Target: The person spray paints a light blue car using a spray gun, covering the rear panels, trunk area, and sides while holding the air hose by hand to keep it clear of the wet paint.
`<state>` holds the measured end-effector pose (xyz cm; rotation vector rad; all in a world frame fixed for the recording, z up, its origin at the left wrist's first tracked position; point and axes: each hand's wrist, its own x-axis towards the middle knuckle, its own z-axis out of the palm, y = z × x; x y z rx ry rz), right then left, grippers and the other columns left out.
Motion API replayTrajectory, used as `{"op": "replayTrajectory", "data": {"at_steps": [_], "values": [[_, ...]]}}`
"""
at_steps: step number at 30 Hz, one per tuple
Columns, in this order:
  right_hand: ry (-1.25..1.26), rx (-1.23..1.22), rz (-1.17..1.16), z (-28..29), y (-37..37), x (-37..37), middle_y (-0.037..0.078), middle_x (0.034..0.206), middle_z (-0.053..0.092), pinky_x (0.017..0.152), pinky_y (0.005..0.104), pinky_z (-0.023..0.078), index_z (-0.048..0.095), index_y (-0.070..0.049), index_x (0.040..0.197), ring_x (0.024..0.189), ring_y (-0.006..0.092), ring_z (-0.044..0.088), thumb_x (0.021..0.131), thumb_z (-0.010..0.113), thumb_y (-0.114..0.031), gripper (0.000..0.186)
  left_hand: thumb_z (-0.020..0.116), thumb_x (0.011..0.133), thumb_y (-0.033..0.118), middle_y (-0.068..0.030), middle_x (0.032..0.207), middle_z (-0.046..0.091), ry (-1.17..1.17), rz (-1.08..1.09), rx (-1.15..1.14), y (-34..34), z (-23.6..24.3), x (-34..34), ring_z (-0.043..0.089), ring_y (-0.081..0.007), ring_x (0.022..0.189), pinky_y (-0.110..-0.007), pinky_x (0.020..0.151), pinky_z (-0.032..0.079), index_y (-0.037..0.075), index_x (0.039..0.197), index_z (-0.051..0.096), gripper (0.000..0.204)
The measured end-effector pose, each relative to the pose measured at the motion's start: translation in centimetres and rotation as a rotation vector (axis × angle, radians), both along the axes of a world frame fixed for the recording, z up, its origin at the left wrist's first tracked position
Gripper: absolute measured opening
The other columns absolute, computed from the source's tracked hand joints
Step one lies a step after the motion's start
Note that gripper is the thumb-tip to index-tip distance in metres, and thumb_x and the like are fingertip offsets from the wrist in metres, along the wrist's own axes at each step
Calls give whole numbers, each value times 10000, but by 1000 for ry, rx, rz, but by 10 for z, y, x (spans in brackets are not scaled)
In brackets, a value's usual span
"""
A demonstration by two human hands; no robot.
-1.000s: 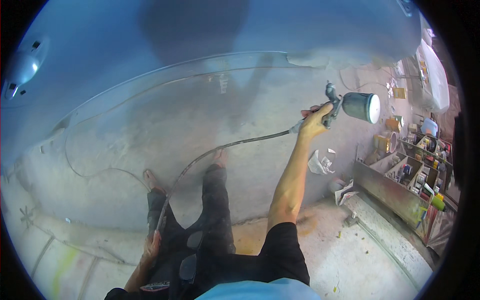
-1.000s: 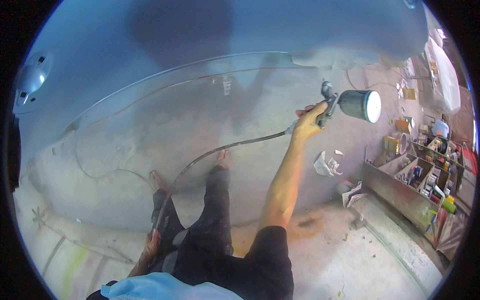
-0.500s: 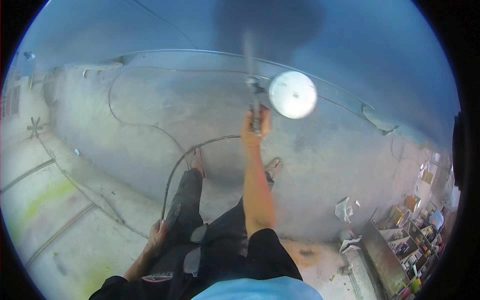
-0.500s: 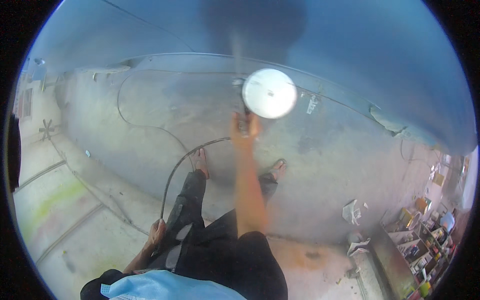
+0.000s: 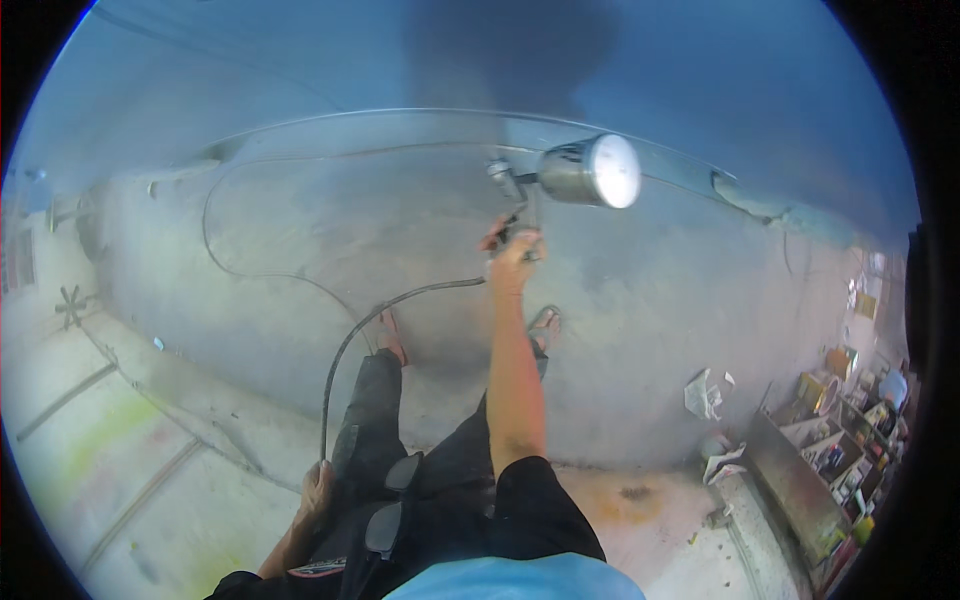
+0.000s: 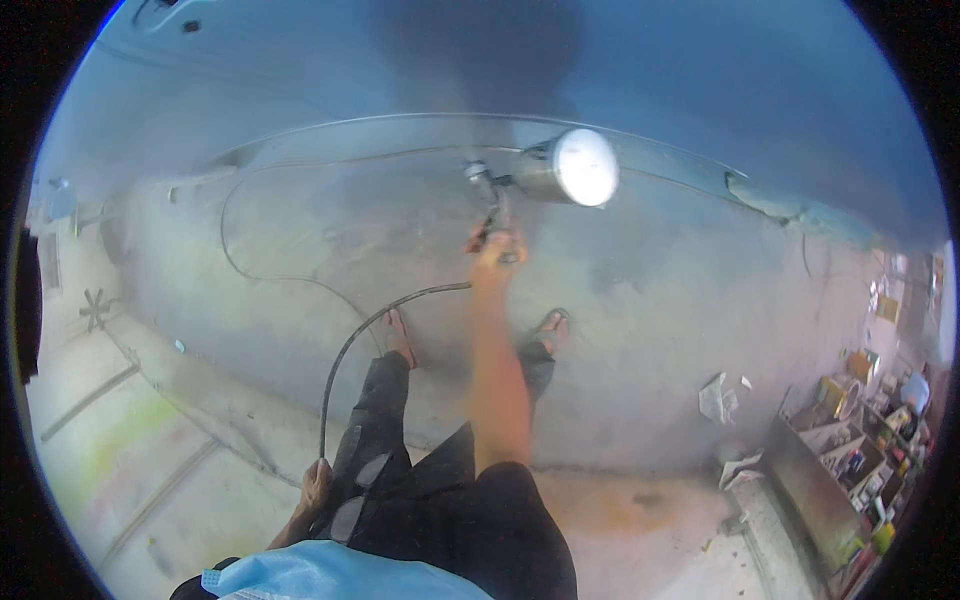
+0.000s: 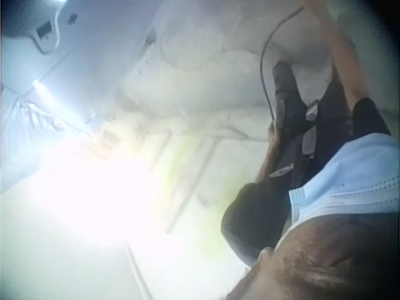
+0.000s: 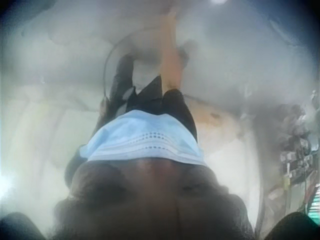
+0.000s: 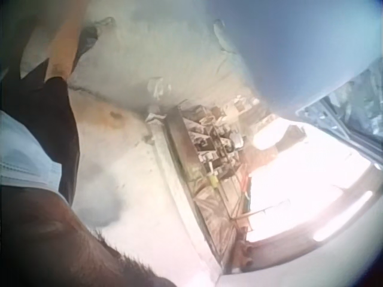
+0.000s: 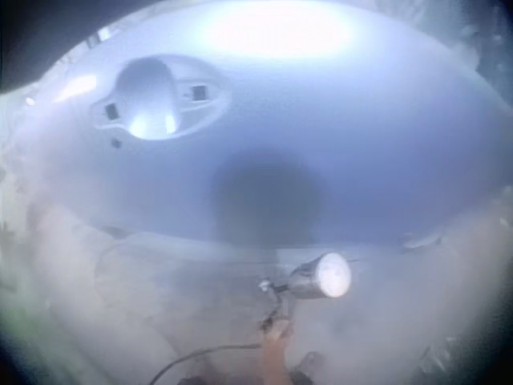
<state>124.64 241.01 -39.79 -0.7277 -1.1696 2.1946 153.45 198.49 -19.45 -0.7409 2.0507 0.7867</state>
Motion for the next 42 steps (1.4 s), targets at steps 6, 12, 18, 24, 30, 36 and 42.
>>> {"op": "replayTrajectory", "data": {"at_steps": [6, 12, 18, 24, 30, 36, 42], "values": [[-261, 198, -210, 47, 179, 42, 84, 652, 580, 405, 275, 412, 527, -8, 946, 439, 195, 564, 948, 352, -693, 707, 382, 1006, 482, -173, 682, 542, -29, -163, -9, 53, -2, -21, 509, -257, 633, -422, 594, 417, -37, 858, 551, 566], [-284, 262, -375, 39, 321, 87, 75, 639, 548, 376, 261, 402, 529, -12, 941, 410, 179, 540, 940, 391, -688, 690, 415, 1003, 474, -138, 657, 557, -41, -353, 52, 112, -12, -52, 501, -213, 626, -409, 567, 407, -31, 850, 578, 552], [-385, 366, -543, 46, 424, 124, 65, 626, 525, 364, 291, 430, 515, -36, 943, 394, 190, 511, 953, 379, -672, 650, 499, 971, 459, -171, 662, 594, -22, -483, 53, 144, -37, -66, 558, -250, 608, -411, 556, 425, -30, 840, 586, 514], [-551, 453, -885, 35, 453, 128, 73, 649, 535, 346, 285, 441, 538, -8, 926, 386, 185, 525, 982, 488, -521, 519, 564, 942, 442, -200, 698, 613, 63, -632, 19, 148, -65, -75, 631, -351, 669, -447, 597, 460, -16, 875, 582, 464], [-326, 478, -679, 1, 336, 104, 69, 693, 557, 386, 265, 463, 532, -2, 922, 457, 155, 549, 987, 528, -436, 439, 622, 909, 430, -220, 777, 644, 84, -762, -144, 105, -92, -67, 635, -449, 747, -518, 648, 478, -5, 976, 561, 444], [-223, 991, -338, -35, 157, 66, 65, 727, 584, 512, 264, 480, 547, 5, 955, 569, 154, 601, 952, 571, -482, 487, 655, 872, 448, -171, 750, 644, 151, -860, -201, 79, -91, -89, 650, -395, 722, -501, 631, 498, 32, 895, 557, 428], [8, 530, -128, -50, -42, -10, 83, 810, 663, 606, 328, 516, 614, -52, 1024, 659, 227, 649, 806, 775, -347, 401, 654, 859, 485, -148, 724, 641, 155, -810, -213, 35, -100, -86, 652, -377, 691, -490, 610, 500, 47, 872, 566, 448]]}}
